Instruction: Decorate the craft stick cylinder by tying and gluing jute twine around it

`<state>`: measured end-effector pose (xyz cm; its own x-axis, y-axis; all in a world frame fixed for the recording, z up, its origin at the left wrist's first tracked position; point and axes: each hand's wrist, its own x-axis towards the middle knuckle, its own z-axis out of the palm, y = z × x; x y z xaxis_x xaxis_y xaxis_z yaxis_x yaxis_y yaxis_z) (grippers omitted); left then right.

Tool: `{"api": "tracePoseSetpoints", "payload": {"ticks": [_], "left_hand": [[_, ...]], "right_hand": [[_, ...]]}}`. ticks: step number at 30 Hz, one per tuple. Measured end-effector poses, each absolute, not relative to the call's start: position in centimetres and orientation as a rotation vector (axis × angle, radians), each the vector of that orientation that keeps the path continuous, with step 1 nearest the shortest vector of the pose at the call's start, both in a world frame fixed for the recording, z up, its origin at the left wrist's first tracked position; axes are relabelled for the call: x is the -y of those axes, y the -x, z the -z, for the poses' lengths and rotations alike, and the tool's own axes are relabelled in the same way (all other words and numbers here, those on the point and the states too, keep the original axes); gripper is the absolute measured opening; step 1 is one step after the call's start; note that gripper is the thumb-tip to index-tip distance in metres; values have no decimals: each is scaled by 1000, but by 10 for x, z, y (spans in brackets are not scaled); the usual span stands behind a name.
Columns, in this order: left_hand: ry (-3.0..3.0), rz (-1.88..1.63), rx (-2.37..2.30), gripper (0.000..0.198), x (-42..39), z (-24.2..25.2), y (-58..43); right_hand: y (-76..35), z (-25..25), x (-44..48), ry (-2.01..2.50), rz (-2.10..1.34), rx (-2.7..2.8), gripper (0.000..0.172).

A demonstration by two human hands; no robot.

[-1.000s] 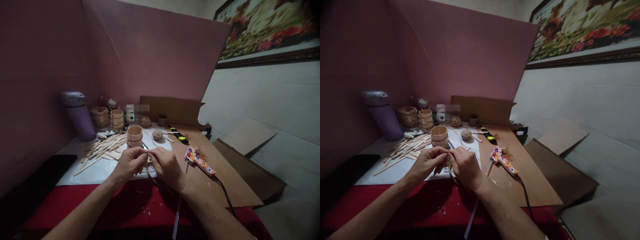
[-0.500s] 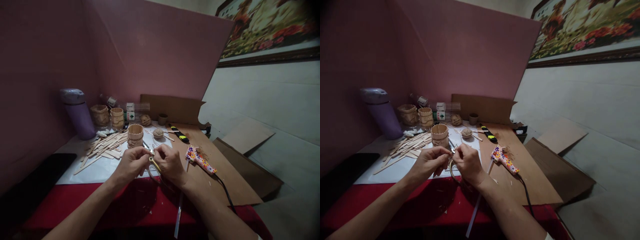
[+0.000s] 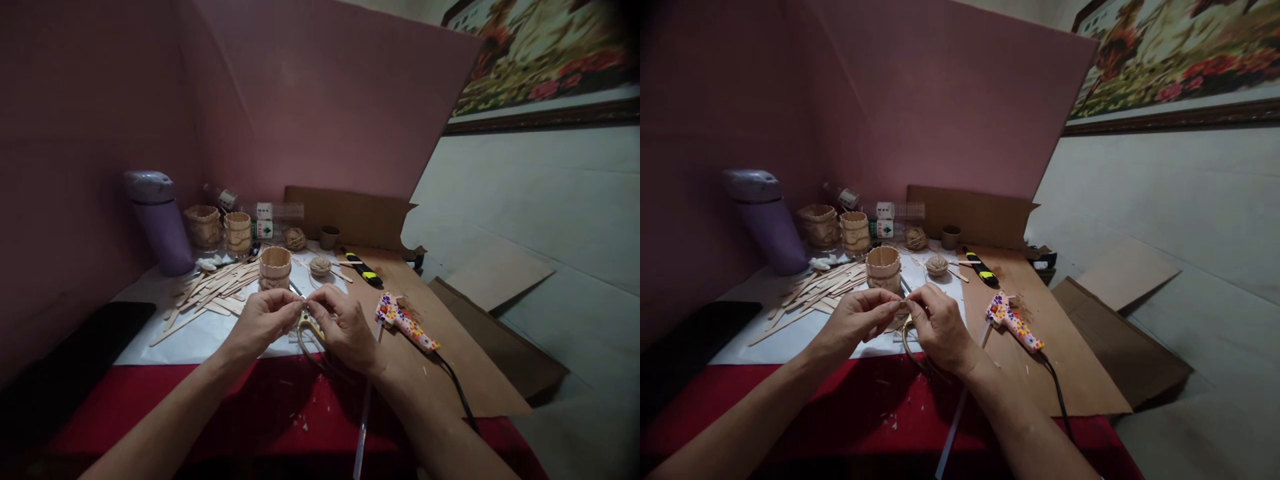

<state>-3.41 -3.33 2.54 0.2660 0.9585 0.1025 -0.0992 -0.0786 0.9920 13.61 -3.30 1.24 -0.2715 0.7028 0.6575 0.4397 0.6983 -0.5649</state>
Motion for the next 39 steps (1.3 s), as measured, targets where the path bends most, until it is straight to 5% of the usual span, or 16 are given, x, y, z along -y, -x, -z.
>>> {"api": "tracePoseSetpoints", "payload": {"ticks": [39], "left_hand": [[-1307,-1039,-1023,31,31,-24,31]], "right_hand": [[-136,-12,32,915,-531,1858,17]]}}
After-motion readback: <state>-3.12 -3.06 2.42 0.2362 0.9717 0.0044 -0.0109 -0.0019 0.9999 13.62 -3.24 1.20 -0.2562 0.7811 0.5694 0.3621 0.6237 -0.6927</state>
